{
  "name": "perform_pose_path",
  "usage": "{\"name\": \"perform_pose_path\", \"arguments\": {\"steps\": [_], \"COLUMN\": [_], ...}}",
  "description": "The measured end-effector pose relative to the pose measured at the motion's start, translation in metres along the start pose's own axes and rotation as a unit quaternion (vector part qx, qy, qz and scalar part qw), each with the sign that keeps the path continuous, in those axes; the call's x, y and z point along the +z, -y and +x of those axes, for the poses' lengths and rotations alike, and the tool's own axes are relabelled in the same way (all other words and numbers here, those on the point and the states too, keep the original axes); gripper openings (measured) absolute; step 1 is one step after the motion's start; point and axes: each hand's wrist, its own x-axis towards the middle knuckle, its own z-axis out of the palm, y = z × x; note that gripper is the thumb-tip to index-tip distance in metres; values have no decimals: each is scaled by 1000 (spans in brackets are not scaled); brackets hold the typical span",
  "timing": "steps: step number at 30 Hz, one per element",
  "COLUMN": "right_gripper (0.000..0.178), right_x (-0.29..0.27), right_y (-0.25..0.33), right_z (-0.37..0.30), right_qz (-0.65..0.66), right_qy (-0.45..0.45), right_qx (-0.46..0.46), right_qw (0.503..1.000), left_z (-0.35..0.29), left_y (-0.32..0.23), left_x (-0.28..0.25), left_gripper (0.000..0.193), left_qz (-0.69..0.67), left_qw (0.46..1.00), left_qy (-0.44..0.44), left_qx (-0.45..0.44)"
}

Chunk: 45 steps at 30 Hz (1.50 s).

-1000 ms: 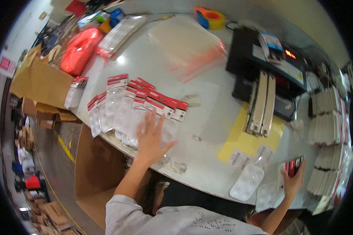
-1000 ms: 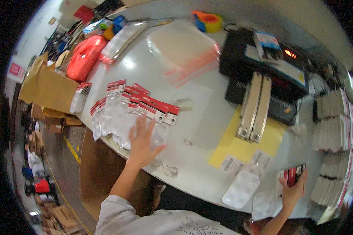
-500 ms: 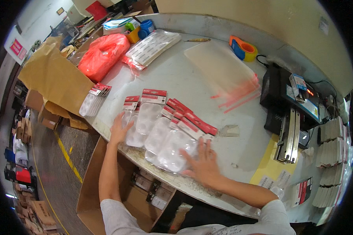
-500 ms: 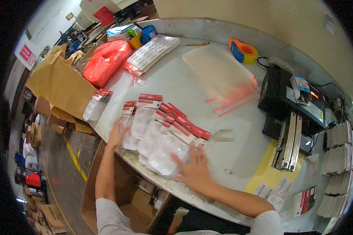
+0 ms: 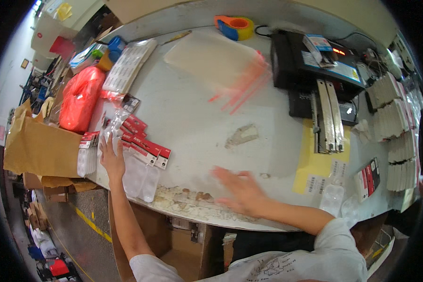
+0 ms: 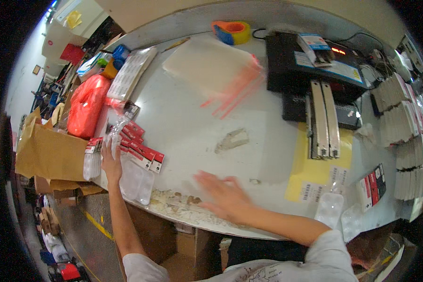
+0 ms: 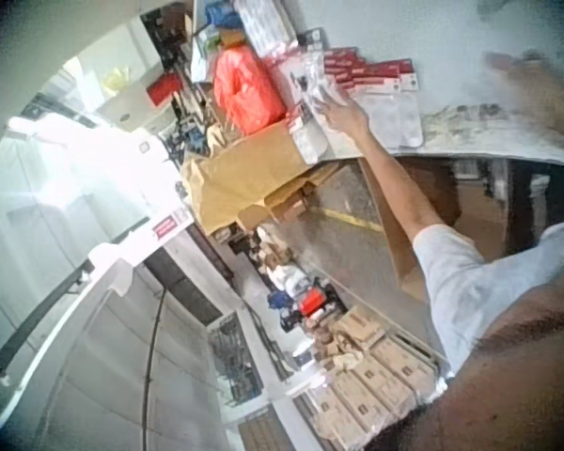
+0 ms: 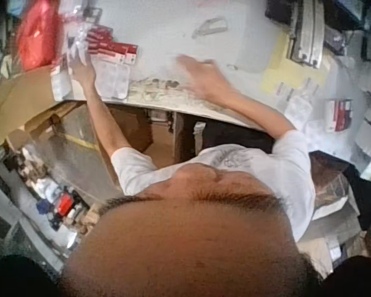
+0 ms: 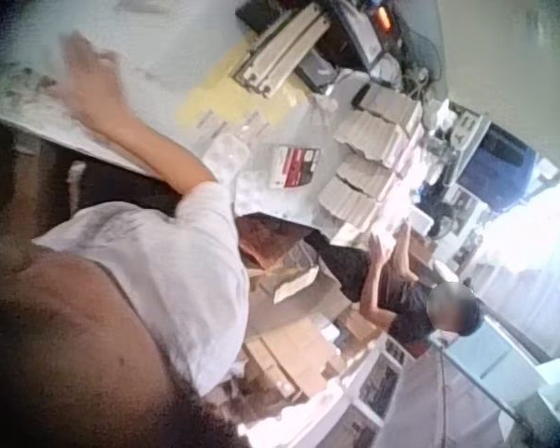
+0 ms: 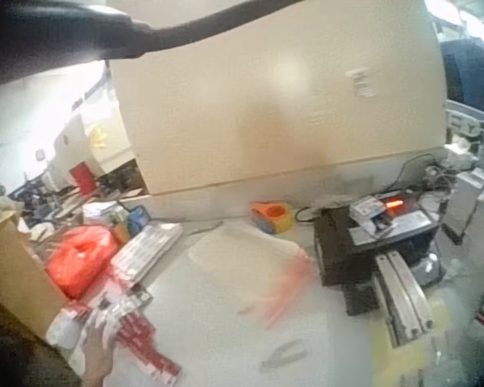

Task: The person repeatedly picks plastic mixing palettes and red Artix labels, inserts the palettes into clear plastic bags, and seals them using a heat-sealing machine. Finished packages are stacked on the table. The person also retrieves more palettes from a cardboard box during the process.

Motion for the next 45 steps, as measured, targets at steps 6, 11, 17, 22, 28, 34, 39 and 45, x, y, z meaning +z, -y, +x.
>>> {"name": "perform_pose_path", "arguments": {"steps": [6, 11, 17, 22, 28, 34, 39, 45], "right_gripper": [39, 28, 30, 21, 26, 27, 27, 24], "right_x": [-88, -95, -93, -98, -106, -111, -112, -98], "right_y": [-32, -47, -42, -34, -35, -36, -26, -17], "right_z": [-195, -271, -279, -258, -233, -217, -214, -214], "right_qz": [-148, -209, -339, -323, -319, -313, -307, -318], "right_qy": [-173, -290, -227, -268, -141, -147, -151, -143], "right_qx": [199, 285, 239, 188, 236, 121, 129, 143], "right_qw": [953, 889, 881, 888, 907, 930, 931, 926], "left_z": [54, 95, 122, 122, 77, 57, 51, 22], "left_y": [21, 57, 64, 55, 63, 77, 40, -17], "left_x": [24, 30, 57, 23, -62, -98, -138, -155], "left_gripper": [36, 67, 67, 40, 31, 30, 28, 24], "left_qz": [-6, 100, 101, 161, 10, -34, 46, 281], "left_qw": [999, 981, 956, 962, 999, 991, 989, 944], "left_qy": [32, 138, 248, 162, -38, -124, -142, -136], "left_qx": [-22, 97, 122, 150, -30, -30, 14, 112]}}
